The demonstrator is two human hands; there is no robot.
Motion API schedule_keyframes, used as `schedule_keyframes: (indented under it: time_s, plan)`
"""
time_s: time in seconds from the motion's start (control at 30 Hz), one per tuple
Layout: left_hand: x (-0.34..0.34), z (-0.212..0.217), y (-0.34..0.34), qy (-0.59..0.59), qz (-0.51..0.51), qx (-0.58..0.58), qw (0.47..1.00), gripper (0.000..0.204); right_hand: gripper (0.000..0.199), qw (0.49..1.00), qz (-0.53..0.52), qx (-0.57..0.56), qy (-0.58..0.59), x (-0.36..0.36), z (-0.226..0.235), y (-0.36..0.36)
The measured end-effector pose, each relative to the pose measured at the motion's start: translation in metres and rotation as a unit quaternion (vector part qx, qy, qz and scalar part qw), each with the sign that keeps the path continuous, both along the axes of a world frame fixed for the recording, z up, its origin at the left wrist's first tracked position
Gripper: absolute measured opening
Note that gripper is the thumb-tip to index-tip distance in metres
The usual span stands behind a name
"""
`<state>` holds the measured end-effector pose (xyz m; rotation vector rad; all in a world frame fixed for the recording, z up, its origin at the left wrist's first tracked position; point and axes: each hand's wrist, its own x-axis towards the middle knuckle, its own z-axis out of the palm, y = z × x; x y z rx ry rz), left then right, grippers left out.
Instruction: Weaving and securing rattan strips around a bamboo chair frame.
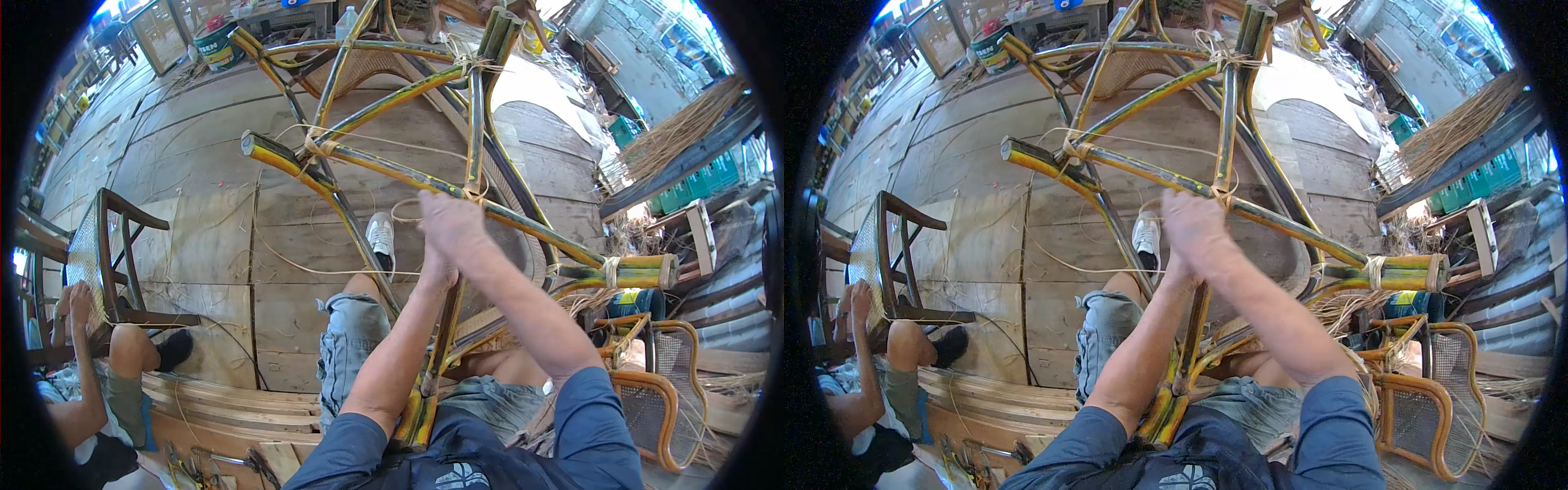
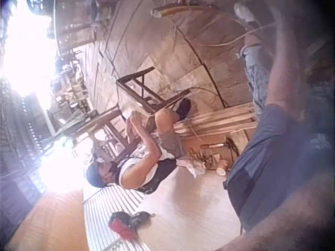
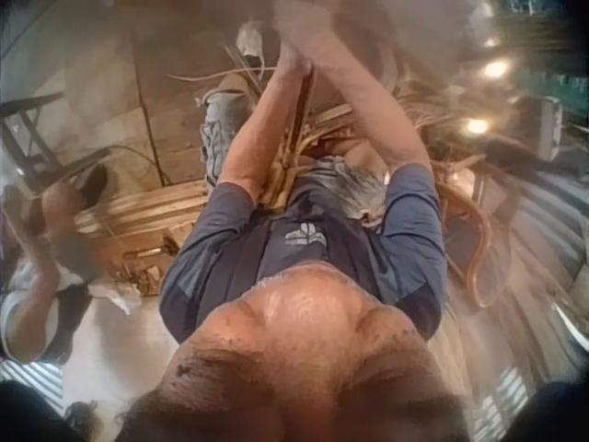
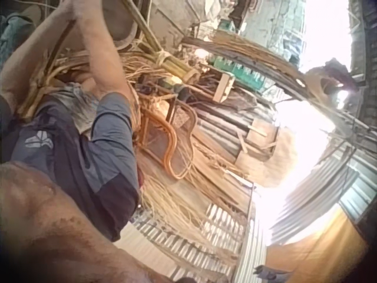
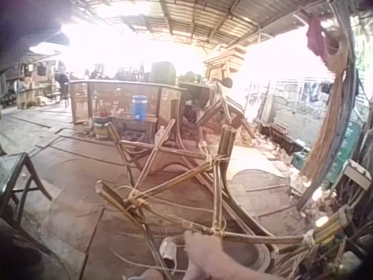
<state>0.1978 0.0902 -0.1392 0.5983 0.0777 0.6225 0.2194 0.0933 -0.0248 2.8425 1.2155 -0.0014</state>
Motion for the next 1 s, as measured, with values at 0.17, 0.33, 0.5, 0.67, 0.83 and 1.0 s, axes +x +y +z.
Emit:
schedule_keyframes:
  time_s: [0.17, 0.33, 0.5, 0.67, 0.83, 1.0]
  plan:
    - [0.001, 0.037, -0.002, 0.153, -0.097, -0.04, 0.983, 0.024, 0.008, 0.99, 0.127, -0.007, -0.063, 0.04, -0.001, -0.023]
    - [0.012, 0.017, 0.003, 0.154, -0.118, 0.061, 0.979, 0.028, 0.008, 0.982, 0.187, 0.023, -0.031, -0.023, -0.019, 0.027]
    - [0.006, -0.006, -0.011, 0.055, -0.08, -0.091, 0.991, 0.024, 0.012, 0.978, 0.101, 0.179, 0.045, -0.004, 0.0, 0.005]
    - [-0.002, 0.033, 0.001, 0.165, -0.11, -0.019, 0.98, 0.03, 0.013, 0.983, 0.085, -0.153, 0.052, 0.032, 0.035, -0.02]
    - [-0.011, 0.006, 0.001, 0.066, -0.131, -0.098, 0.984, 0.028, 0.014, 0.973, 0.221, 0.012, 0.064, 0.002, -0.007, 0.019]
    - [0.004, 0.032, -0.001, 0.187, -0.138, 0.018, 0.972, 0.026, 0.007, 0.86, 0.384, 0.208, 0.264, -0.07, -0.036, 0.045]
